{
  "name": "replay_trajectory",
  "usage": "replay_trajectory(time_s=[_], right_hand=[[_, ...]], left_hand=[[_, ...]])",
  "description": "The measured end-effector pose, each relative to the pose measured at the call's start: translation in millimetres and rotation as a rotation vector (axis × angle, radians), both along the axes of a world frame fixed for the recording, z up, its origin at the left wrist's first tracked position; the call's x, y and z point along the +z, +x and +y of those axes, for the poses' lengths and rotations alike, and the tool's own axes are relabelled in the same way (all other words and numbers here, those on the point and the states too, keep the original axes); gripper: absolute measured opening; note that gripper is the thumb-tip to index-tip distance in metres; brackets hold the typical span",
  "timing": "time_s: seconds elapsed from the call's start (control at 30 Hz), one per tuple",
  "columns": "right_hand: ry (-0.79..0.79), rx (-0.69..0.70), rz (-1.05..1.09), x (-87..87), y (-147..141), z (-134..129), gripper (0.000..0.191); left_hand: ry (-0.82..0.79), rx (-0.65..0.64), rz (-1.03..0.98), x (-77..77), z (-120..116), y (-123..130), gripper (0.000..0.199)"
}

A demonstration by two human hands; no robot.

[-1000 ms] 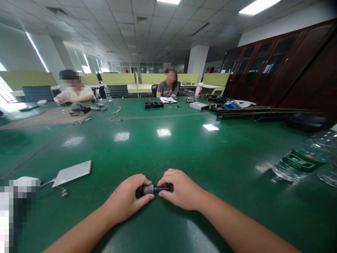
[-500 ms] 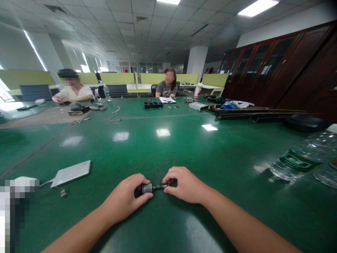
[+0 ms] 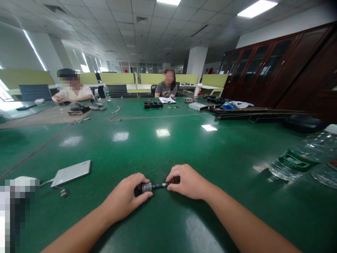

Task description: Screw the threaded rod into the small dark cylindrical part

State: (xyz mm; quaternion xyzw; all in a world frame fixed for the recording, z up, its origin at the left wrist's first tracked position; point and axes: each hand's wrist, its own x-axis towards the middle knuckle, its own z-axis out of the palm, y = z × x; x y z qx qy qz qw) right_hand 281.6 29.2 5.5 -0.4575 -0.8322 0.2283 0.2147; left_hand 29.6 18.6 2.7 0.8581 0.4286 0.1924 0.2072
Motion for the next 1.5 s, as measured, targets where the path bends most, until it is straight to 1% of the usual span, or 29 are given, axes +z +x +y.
replay_trajectory(time_s=[0.1, 0.2, 0.33, 0.37, 0.5, 0.6, 0.73, 0.93, 1.5], right_hand=[[0.013, 0.018, 0.038, -2.3, -7, -3, 0.013], [0.029, 0.066, 0.068, -5.2, -16, -7, 0.019], [0.054, 0.098, 0.082, -9.2, -24, -11, 0.018], [0.056, 0.098, 0.086, -10.0, -24, -11, 0.017], [0.053, 0.094, 0.086, -11.3, -23, -10, 0.016], [0.055, 0.094, 0.086, -10.3, -23, -10, 0.017], [0.066, 0.087, 0.098, -9.9, -24, -11, 0.016], [0.077, 0.087, 0.086, -11.3, -26, -10, 0.018], [0.056, 0.075, 0.068, -9.1, -22, -11, 0.015]], left_hand=[[0.012, -0.022, -0.031, 0.7, 1, 1, 0.014], [0.022, -0.082, -0.060, 0.8, 0, 2, 0.014], [0.048, -0.098, -0.059, -0.2, -2, 2, 0.030], [0.047, -0.106, -0.057, -0.4, -3, 2, 0.031], [0.040, -0.141, -0.076, -1.2, -3, 2, 0.025], [0.057, -0.127, -0.085, -2.5, -3, 3, 0.026], [0.030, -0.103, -0.058, -3.3, -3, 3, 0.025], [-0.016, -0.011, -0.016, -2.6, -2, 3, 0.014], [-0.026, -0.026, -0.046, -2.7, -1, 3, 0.014]])
